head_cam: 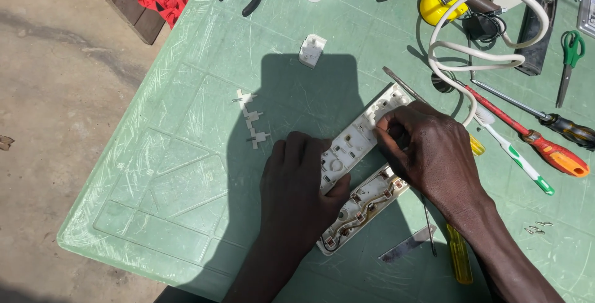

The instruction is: The person disassembles a white power strip on a green table, removing small white plastic components from the casing. They then use a yellow screwdriver to tighten screws on the internal wiring of the power strip.

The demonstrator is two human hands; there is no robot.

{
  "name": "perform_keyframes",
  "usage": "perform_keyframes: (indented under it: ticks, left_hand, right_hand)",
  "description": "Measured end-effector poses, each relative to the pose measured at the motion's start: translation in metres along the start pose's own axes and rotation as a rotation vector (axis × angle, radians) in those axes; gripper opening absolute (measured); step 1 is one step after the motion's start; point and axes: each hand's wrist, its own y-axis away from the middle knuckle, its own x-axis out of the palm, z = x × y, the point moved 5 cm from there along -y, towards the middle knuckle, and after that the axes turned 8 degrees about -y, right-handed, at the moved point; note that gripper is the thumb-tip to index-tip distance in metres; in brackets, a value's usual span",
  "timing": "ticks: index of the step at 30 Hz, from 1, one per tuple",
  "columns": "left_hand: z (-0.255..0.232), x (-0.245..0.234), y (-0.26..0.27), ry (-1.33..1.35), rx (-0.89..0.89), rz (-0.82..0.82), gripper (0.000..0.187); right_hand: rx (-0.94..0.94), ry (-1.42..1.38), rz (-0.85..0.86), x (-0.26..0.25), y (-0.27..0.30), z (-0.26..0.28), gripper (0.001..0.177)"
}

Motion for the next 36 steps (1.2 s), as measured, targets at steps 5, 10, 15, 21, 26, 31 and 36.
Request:
perform_keyframes:
  ticks: [5, 10, 15, 21, 26, 31, 36]
  left_hand:
    - [0.0, 0.005, -0.002, -0.079, -0.04, 0.022, 0.046]
    - [-0.004, 0.003, -0.001, -0.096, -0.046, -0.031, 0.042]
    - [-0.005, 0.003, -0.001, -0.105, -0.062, -0.044, 0.039]
    - [-0.004, 0.006, 0.0, -0.135, -0.067, -0.049, 0.039]
    - [-0.002, 0.005, -0.001, -0.114, -0.019, -0.082, 0.042]
    - [-0.001, 0.006, 0.0, -0.097, -0.057, -0.066, 0.04]
    - [0.0, 0.007, 0.001, -0.109, -0.049, -0.07, 0.043]
  right_hand:
    - [-0.054, -0.083, -0.024, -0.001, -0.001, 0.003, 0.027]
    - [0.001, -0.001, -0.05, 0.004, -0.002, -0.003, 0.011]
    - [0.065, 0.052, -0.026, 0.012, -0.001, -0.008, 0.01]
    - [0.101, 0.011, -0.025, 0.01, 0.011, -0.018, 0.015]
    - [0.103, 0.027, -0.112, -0.013, 0.021, -0.012, 0.011]
    - [0.002, -0.022, -0.13, -0.024, 0.022, -0.011, 0.014]
    - [-0.005, -0.058, -0.111, -0.024, 0.019, -0.008, 0.013]
